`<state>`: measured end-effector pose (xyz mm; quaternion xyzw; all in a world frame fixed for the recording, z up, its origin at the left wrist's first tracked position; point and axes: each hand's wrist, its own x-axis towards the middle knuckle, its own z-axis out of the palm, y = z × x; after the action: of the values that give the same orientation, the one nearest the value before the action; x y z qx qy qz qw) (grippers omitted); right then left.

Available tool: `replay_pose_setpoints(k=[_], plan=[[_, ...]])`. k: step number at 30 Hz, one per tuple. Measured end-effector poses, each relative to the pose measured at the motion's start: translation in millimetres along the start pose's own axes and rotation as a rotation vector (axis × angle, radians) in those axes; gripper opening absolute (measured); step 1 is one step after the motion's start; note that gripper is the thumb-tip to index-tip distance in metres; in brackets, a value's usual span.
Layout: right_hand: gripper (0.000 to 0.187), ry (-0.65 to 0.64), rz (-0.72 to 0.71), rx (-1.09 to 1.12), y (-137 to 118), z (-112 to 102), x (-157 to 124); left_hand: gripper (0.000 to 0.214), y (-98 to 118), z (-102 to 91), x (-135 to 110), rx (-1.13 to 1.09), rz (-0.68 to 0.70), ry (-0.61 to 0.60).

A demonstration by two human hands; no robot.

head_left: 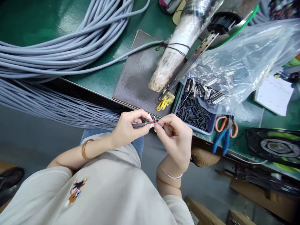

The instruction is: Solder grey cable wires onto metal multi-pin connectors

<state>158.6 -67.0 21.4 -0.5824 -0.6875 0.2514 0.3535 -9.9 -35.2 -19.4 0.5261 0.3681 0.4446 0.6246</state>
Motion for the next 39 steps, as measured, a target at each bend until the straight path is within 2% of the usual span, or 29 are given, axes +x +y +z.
replay_pose_setpoints(k=[4,7,9,13,17,20,22,28,32,34,39], plan=[[0.017,0.013,0.052,0.112,1.6,1.6,0.0,0.003,-3.2,1.3,-3.0,0.171,0.255,0.059],[0.018,0.040,0.084,0.148,2.4,3.7,-0.7,0.002,-4.1,2.4,-2.9,0.202,0.320,0.089],[0.017,0.062,0.096,0.167,3.0,5.3,-1.6,0.004,-2.9,3.1,-2.2,0.173,0.262,0.086],[0.017,0.078,0.117,0.192,5.9,7.6,-3.0,0.007,1.0,3.0,0.9,-0.035,0.037,0.037],[0.016,0.050,0.148,0.248,8.7,7.3,-2.5,0.024,4.6,-0.3,4.6,-0.251,-0.150,-0.026],[0.017,0.012,0.204,0.307,9.3,6.7,-1.9,0.032,7.8,-3.3,6.4,-0.317,-0.281,-0.065],[0.018,-0.005,0.246,0.341,9.7,6.8,-2.0,0.033,9.7,-4.7,7.5,-0.329,-0.320,-0.080],[0.018,-0.026,0.276,0.412,13.7,8.0,-2.2,0.028,9.2,-6.4,9.5,-0.348,-0.345,-0.092],[0.018,0.095,0.224,0.365,14.0,7.0,-0.6,0.023,6.2,-5.6,7.9,-0.316,-0.331,-0.057],[0.019,0.146,0.205,0.296,12.6,6.4,-0.4,0.020,5.0,-3.7,6.6,-0.287,-0.294,-0.021],[0.014,0.077,0.185,0.181,6.9,8.5,-0.9,0.010,3.2,0.9,4.1,-0.170,-0.137,0.045]])
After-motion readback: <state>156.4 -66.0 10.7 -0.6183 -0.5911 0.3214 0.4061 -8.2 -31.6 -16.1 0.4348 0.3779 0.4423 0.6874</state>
